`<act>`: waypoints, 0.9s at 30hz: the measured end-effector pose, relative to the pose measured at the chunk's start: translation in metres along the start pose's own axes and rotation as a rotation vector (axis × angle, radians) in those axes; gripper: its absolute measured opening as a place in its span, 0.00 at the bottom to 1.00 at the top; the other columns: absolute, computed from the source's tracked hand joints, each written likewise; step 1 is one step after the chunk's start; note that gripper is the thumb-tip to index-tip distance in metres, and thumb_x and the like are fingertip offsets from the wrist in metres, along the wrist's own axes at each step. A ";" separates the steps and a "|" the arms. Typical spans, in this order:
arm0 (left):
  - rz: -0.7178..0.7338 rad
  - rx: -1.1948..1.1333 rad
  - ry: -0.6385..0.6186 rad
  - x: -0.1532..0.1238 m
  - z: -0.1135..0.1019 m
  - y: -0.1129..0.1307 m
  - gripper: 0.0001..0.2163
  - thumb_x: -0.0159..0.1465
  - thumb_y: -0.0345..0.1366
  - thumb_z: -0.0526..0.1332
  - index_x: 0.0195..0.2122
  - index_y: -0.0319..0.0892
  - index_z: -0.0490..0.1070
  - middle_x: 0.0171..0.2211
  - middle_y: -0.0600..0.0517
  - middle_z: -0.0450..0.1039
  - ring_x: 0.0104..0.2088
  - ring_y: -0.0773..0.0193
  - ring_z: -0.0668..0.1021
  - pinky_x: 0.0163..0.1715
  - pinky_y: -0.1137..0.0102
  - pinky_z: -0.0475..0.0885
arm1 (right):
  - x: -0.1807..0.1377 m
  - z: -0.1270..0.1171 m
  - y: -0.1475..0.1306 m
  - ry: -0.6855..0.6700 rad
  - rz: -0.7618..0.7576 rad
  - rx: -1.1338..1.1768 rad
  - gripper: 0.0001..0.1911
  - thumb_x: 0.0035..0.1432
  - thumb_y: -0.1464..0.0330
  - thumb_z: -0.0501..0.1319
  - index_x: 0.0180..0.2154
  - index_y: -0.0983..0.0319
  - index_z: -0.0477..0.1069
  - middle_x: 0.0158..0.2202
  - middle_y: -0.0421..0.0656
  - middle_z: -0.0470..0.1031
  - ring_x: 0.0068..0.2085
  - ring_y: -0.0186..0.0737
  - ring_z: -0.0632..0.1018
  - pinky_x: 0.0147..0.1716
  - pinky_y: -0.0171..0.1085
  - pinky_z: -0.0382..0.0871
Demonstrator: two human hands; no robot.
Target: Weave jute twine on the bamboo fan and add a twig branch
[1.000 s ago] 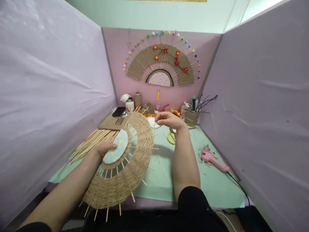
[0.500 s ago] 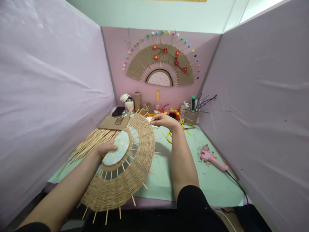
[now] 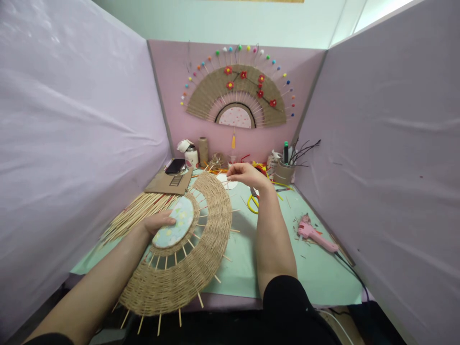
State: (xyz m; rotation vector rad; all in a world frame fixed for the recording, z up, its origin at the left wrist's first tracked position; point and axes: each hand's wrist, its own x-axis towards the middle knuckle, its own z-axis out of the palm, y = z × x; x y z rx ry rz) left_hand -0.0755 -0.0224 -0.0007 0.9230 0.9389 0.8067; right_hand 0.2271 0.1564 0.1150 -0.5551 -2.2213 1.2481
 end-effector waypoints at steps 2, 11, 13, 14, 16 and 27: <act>-0.003 0.001 -0.029 0.000 0.002 0.000 0.26 0.44 0.36 0.73 0.44 0.32 0.72 0.33 0.41 0.79 0.29 0.60 0.80 0.28 0.71 0.74 | -0.001 0.000 -0.001 0.002 -0.030 0.023 0.11 0.48 0.63 0.66 0.32 0.63 0.71 0.29 0.39 0.71 0.30 0.31 0.69 0.32 0.34 0.64; -0.038 -0.020 -0.130 0.006 0.003 -0.007 0.23 0.48 0.35 0.71 0.44 0.33 0.72 0.33 0.43 0.79 0.29 0.60 0.80 0.28 0.71 0.74 | 0.000 0.003 -0.002 0.065 -0.079 0.032 0.15 0.46 0.63 0.68 0.34 0.62 0.69 0.34 0.41 0.72 0.35 0.34 0.71 0.37 0.37 0.66; -0.044 -0.023 -0.148 0.007 0.003 -0.008 0.23 0.48 0.35 0.71 0.45 0.33 0.72 0.34 0.43 0.79 0.30 0.60 0.80 0.29 0.70 0.74 | 0.000 0.003 -0.001 0.077 -0.081 0.027 0.16 0.45 0.63 0.69 0.34 0.62 0.69 0.33 0.41 0.71 0.34 0.34 0.70 0.37 0.36 0.65; -0.047 -0.023 -0.155 0.007 0.004 -0.009 0.23 0.48 0.35 0.71 0.45 0.33 0.72 0.34 0.42 0.79 0.31 0.59 0.80 0.30 0.70 0.74 | 0.000 0.003 -0.001 0.077 -0.083 0.037 0.16 0.44 0.63 0.69 0.34 0.62 0.68 0.33 0.41 0.71 0.34 0.33 0.70 0.37 0.36 0.65; -0.054 -0.021 -0.165 0.007 0.005 -0.009 0.23 0.48 0.35 0.71 0.45 0.33 0.72 0.35 0.42 0.79 0.31 0.59 0.80 0.30 0.70 0.74 | 0.000 0.003 0.001 0.066 -0.083 0.071 0.15 0.45 0.63 0.68 0.33 0.62 0.68 0.32 0.40 0.71 0.34 0.33 0.70 0.36 0.36 0.65; -0.081 0.015 -0.187 0.008 0.009 -0.010 0.21 0.47 0.36 0.72 0.41 0.34 0.74 0.35 0.43 0.79 0.30 0.61 0.80 0.28 0.73 0.73 | 0.004 0.006 0.016 -0.033 -0.033 0.181 0.12 0.47 0.65 0.66 0.34 0.62 0.68 0.29 0.39 0.71 0.31 0.31 0.71 0.33 0.35 0.65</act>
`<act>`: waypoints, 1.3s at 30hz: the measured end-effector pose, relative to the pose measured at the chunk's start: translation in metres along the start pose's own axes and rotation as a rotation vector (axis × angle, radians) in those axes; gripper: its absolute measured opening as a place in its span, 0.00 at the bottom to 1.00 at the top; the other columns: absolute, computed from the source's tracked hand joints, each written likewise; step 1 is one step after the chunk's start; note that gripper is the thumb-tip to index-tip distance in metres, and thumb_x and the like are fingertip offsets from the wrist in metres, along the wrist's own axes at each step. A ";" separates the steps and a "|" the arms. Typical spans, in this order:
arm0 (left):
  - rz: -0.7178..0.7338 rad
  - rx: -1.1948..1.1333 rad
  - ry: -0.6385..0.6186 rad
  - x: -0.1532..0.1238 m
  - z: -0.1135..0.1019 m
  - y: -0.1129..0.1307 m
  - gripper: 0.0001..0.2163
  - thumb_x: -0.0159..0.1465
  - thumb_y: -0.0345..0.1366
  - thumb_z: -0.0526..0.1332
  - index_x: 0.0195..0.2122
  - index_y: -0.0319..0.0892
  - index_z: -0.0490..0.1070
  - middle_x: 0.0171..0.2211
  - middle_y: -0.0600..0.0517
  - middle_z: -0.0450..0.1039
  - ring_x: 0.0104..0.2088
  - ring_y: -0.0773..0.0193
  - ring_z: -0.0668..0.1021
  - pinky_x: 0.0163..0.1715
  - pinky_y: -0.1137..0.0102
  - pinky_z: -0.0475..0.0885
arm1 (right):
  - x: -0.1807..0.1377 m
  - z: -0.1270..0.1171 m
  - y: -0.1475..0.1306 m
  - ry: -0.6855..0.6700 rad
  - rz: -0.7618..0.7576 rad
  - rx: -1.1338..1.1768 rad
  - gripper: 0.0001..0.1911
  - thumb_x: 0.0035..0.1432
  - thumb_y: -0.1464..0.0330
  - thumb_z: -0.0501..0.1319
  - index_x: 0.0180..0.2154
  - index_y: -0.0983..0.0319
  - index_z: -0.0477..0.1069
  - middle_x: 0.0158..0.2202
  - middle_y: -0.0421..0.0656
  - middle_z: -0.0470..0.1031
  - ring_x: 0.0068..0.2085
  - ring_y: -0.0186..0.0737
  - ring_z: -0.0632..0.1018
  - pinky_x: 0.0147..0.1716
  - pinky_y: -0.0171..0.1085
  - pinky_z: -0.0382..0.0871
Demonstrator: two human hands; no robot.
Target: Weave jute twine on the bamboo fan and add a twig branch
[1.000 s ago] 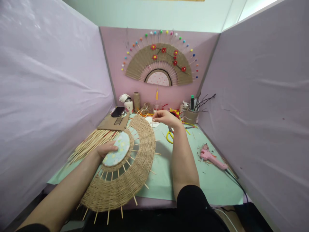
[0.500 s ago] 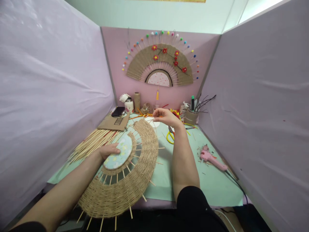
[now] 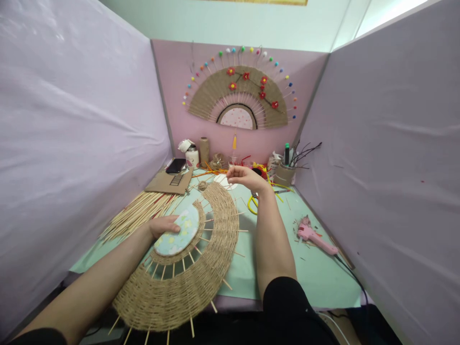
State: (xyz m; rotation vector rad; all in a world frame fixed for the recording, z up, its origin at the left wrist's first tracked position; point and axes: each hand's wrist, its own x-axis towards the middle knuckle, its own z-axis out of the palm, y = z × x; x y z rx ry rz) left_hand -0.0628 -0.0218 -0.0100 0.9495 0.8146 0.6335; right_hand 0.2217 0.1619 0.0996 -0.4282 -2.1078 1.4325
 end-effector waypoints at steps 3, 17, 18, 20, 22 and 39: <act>0.005 0.016 0.001 -0.001 0.001 0.000 0.21 0.47 0.37 0.72 0.41 0.34 0.74 0.35 0.43 0.79 0.30 0.61 0.80 0.26 0.74 0.73 | 0.002 0.001 0.008 0.028 -0.024 0.087 0.11 0.47 0.65 0.66 0.33 0.61 0.68 0.28 0.38 0.72 0.31 0.31 0.72 0.34 0.35 0.65; 0.064 0.010 -0.024 -0.003 0.001 0.001 0.24 0.45 0.38 0.73 0.42 0.34 0.73 0.36 0.43 0.79 0.30 0.60 0.80 0.25 0.74 0.73 | 0.010 0.012 0.030 -0.058 0.108 0.210 0.14 0.41 0.66 0.69 0.32 0.62 0.71 0.30 0.38 0.73 0.31 0.31 0.72 0.32 0.33 0.64; 0.064 0.008 -0.022 -0.002 0.001 0.000 0.24 0.45 0.38 0.73 0.42 0.34 0.73 0.36 0.43 0.79 0.30 0.61 0.80 0.26 0.74 0.73 | 0.011 0.014 0.030 -0.061 0.117 0.191 0.15 0.41 0.65 0.69 0.33 0.62 0.71 0.30 0.39 0.73 0.31 0.31 0.72 0.32 0.33 0.64; 0.062 0.004 -0.025 -0.002 0.000 0.000 0.24 0.45 0.38 0.73 0.42 0.34 0.73 0.35 0.43 0.79 0.30 0.60 0.80 0.26 0.74 0.73 | 0.014 0.018 0.031 -0.048 0.137 0.135 0.15 0.41 0.63 0.69 0.32 0.62 0.71 0.29 0.38 0.72 0.29 0.31 0.71 0.30 0.33 0.63; 0.059 0.004 -0.031 -0.002 -0.001 -0.001 0.24 0.46 0.37 0.73 0.43 0.34 0.72 0.35 0.42 0.79 0.30 0.60 0.80 0.26 0.73 0.73 | 0.018 0.021 0.032 -0.006 0.150 0.073 0.15 0.41 0.61 0.69 0.30 0.62 0.71 0.27 0.37 0.71 0.27 0.31 0.69 0.28 0.33 0.61; 0.017 0.018 -0.006 -0.003 0.003 0.001 0.25 0.44 0.39 0.73 0.43 0.34 0.74 0.35 0.43 0.79 0.30 0.61 0.80 0.27 0.72 0.73 | 0.035 0.026 0.024 0.372 -0.055 -0.182 0.16 0.43 0.57 0.66 0.25 0.61 0.66 0.22 0.36 0.65 0.25 0.31 0.63 0.25 0.33 0.56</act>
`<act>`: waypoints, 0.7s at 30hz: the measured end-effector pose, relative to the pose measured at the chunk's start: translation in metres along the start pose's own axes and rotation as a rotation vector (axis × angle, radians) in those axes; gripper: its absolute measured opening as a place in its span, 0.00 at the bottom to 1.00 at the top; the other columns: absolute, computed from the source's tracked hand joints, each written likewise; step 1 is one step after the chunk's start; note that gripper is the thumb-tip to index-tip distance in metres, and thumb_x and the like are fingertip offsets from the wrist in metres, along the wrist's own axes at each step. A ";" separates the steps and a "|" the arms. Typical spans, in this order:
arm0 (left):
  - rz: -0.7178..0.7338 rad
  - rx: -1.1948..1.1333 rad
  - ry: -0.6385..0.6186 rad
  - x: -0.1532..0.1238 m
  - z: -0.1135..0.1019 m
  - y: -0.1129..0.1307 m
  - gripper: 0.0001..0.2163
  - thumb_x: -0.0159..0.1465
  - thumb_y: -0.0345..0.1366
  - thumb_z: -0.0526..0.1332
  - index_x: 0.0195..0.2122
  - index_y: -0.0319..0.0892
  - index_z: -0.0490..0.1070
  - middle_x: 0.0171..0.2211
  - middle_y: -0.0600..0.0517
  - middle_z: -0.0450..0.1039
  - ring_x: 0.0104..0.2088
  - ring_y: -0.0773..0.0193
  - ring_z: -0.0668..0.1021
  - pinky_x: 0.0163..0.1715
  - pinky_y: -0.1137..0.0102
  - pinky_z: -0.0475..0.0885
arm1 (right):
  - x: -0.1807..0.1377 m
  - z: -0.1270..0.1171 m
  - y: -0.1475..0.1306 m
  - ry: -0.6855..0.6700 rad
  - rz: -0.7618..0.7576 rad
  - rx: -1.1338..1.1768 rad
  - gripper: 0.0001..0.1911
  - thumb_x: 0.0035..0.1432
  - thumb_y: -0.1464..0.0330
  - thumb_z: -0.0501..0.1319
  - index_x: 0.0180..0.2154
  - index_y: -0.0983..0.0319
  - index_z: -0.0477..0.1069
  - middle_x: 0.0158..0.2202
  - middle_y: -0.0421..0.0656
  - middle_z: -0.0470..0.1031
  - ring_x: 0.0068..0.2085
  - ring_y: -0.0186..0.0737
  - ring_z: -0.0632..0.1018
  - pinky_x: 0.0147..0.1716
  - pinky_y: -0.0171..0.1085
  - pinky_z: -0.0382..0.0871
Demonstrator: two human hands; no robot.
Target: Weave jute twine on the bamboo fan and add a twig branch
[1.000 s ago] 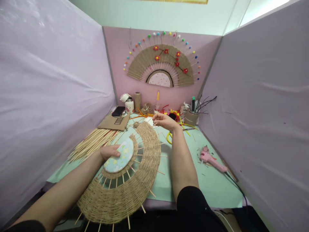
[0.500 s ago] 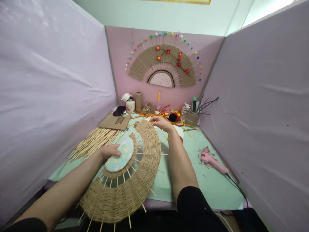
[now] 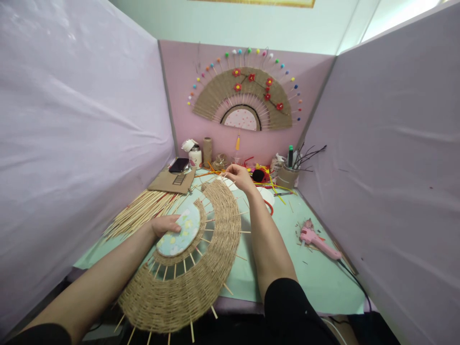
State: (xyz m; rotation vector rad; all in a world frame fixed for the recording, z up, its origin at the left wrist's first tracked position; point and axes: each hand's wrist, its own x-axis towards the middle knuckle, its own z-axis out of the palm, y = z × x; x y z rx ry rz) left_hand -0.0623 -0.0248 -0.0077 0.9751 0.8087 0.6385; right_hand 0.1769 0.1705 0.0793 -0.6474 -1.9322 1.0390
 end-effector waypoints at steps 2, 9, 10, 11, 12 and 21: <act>-0.003 -0.004 -0.011 0.000 0.001 0.000 0.24 0.45 0.39 0.73 0.42 0.35 0.74 0.35 0.43 0.79 0.29 0.61 0.80 0.27 0.73 0.73 | 0.000 -0.002 0.000 -0.001 -0.019 0.028 0.15 0.44 0.57 0.65 0.26 0.61 0.67 0.23 0.36 0.66 0.25 0.31 0.63 0.25 0.33 0.57; -0.010 -0.008 -0.012 0.003 -0.004 -0.005 0.22 0.46 0.36 0.72 0.42 0.35 0.74 0.36 0.44 0.79 0.31 0.61 0.80 0.28 0.72 0.74 | 0.000 -0.002 -0.003 0.015 -0.058 0.078 0.12 0.45 0.61 0.64 0.30 0.61 0.70 0.27 0.38 0.70 0.29 0.33 0.67 0.30 0.34 0.61; -0.015 -0.003 -0.014 0.003 -0.005 -0.006 0.22 0.46 0.36 0.72 0.42 0.35 0.74 0.36 0.44 0.79 0.31 0.60 0.80 0.29 0.72 0.74 | -0.001 -0.002 -0.003 0.020 -0.063 0.085 0.11 0.46 0.61 0.64 0.30 0.62 0.71 0.28 0.39 0.70 0.29 0.33 0.68 0.31 0.34 0.61; -0.021 0.000 -0.018 0.003 -0.006 -0.006 0.23 0.46 0.37 0.72 0.43 0.35 0.74 0.36 0.44 0.79 0.31 0.60 0.80 0.29 0.72 0.74 | -0.001 -0.001 -0.002 0.025 -0.066 0.091 0.11 0.46 0.62 0.64 0.31 0.62 0.71 0.28 0.39 0.71 0.30 0.33 0.68 0.32 0.35 0.61; -0.025 0.002 -0.023 0.003 -0.006 -0.007 0.23 0.46 0.37 0.72 0.43 0.35 0.74 0.36 0.44 0.79 0.31 0.60 0.80 0.29 0.71 0.74 | -0.001 -0.001 -0.002 0.028 -0.066 0.097 0.11 0.46 0.62 0.64 0.31 0.62 0.72 0.28 0.39 0.71 0.30 0.33 0.68 0.32 0.35 0.62; -0.034 0.007 -0.033 0.004 -0.001 -0.005 0.23 0.44 0.37 0.73 0.42 0.35 0.74 0.36 0.45 0.80 0.31 0.61 0.80 0.29 0.72 0.74 | -0.001 0.005 0.006 0.005 0.043 0.150 0.12 0.44 0.61 0.65 0.28 0.63 0.71 0.24 0.37 0.70 0.26 0.31 0.67 0.29 0.33 0.61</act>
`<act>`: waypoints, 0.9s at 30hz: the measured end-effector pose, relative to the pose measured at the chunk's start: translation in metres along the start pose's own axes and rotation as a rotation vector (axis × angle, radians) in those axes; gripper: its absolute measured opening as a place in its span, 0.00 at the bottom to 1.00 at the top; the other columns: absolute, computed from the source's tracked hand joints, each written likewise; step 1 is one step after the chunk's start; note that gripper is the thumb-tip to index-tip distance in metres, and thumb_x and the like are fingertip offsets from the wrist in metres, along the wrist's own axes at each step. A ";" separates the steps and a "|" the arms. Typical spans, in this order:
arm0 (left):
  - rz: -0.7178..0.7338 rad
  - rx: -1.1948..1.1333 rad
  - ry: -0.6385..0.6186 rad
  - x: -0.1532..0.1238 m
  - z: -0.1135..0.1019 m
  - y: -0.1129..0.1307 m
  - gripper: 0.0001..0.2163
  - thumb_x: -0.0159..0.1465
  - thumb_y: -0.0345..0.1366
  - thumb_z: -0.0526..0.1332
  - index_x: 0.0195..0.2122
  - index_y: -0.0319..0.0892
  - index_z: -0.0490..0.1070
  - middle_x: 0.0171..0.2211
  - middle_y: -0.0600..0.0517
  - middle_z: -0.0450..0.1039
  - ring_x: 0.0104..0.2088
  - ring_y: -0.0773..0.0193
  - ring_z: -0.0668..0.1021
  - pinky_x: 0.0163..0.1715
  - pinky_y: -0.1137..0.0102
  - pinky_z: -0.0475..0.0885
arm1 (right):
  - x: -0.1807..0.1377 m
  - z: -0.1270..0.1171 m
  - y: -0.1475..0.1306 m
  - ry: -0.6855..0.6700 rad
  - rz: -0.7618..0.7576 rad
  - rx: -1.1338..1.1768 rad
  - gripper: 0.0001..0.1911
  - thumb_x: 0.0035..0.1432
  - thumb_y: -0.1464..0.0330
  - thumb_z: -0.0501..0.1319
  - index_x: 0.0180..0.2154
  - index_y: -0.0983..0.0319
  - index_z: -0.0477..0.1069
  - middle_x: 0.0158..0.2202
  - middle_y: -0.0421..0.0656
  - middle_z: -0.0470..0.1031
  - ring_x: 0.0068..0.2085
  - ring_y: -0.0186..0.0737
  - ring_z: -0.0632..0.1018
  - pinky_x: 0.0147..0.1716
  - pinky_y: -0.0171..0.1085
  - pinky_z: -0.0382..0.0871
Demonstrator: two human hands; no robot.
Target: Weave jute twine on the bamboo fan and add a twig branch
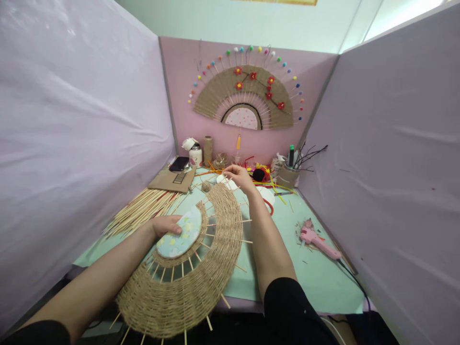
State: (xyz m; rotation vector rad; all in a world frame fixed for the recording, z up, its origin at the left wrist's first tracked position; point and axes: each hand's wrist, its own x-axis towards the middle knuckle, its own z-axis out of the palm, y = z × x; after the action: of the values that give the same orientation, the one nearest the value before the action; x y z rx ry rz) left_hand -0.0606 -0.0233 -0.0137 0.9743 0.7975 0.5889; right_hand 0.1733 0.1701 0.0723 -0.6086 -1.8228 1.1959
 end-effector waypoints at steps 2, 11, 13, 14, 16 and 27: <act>0.000 0.002 0.008 0.000 0.001 0.000 0.24 0.44 0.38 0.74 0.42 0.35 0.74 0.36 0.45 0.80 0.30 0.61 0.80 0.30 0.71 0.74 | -0.001 0.005 0.002 -0.034 0.046 -0.014 0.13 0.44 0.60 0.65 0.27 0.63 0.70 0.23 0.36 0.69 0.25 0.30 0.66 0.27 0.32 0.60; 0.041 -0.033 0.110 0.000 0.005 0.006 0.29 0.43 0.36 0.73 0.46 0.33 0.72 0.33 0.44 0.79 0.29 0.60 0.80 0.28 0.71 0.74 | -0.002 0.013 0.007 -0.210 0.162 0.003 0.19 0.36 0.56 0.70 0.26 0.64 0.70 0.23 0.38 0.70 0.25 0.32 0.68 0.27 0.33 0.61; 0.059 -0.060 0.155 0.001 0.007 0.009 0.28 0.43 0.36 0.73 0.46 0.33 0.71 0.33 0.44 0.79 0.28 0.61 0.79 0.27 0.71 0.73 | -0.002 0.007 0.006 -0.157 0.160 -0.041 0.19 0.40 0.55 0.68 0.27 0.64 0.71 0.23 0.37 0.70 0.25 0.32 0.67 0.27 0.34 0.61; 0.066 -0.071 0.178 0.001 0.008 0.010 0.28 0.43 0.36 0.73 0.46 0.33 0.71 0.33 0.43 0.79 0.28 0.60 0.80 0.27 0.71 0.73 | -0.003 0.003 0.006 -0.136 0.158 -0.072 0.18 0.42 0.55 0.67 0.28 0.64 0.71 0.23 0.37 0.70 0.25 0.31 0.67 0.28 0.34 0.61; 0.071 -0.083 0.212 0.002 0.011 0.012 0.27 0.43 0.35 0.73 0.46 0.34 0.71 0.33 0.43 0.79 0.29 0.60 0.80 0.28 0.71 0.73 | -0.003 -0.004 0.005 -0.120 0.153 -0.123 0.17 0.45 0.56 0.65 0.30 0.63 0.73 0.24 0.38 0.71 0.26 0.31 0.67 0.29 0.34 0.61; -0.002 -0.035 0.222 0.006 0.019 0.014 0.22 0.43 0.34 0.72 0.40 0.37 0.72 0.31 0.47 0.79 0.28 0.61 0.80 0.26 0.72 0.73 | -0.006 -0.022 0.005 -0.178 0.081 -0.141 0.09 0.48 0.64 0.61 0.31 0.62 0.71 0.27 0.38 0.69 0.29 0.32 0.68 0.31 0.33 0.64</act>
State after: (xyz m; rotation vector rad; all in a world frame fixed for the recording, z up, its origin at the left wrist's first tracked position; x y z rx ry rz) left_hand -0.0431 -0.0221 0.0032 0.8855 0.9820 0.7158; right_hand 0.1947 0.1790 0.0693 -0.6793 -2.0623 1.2149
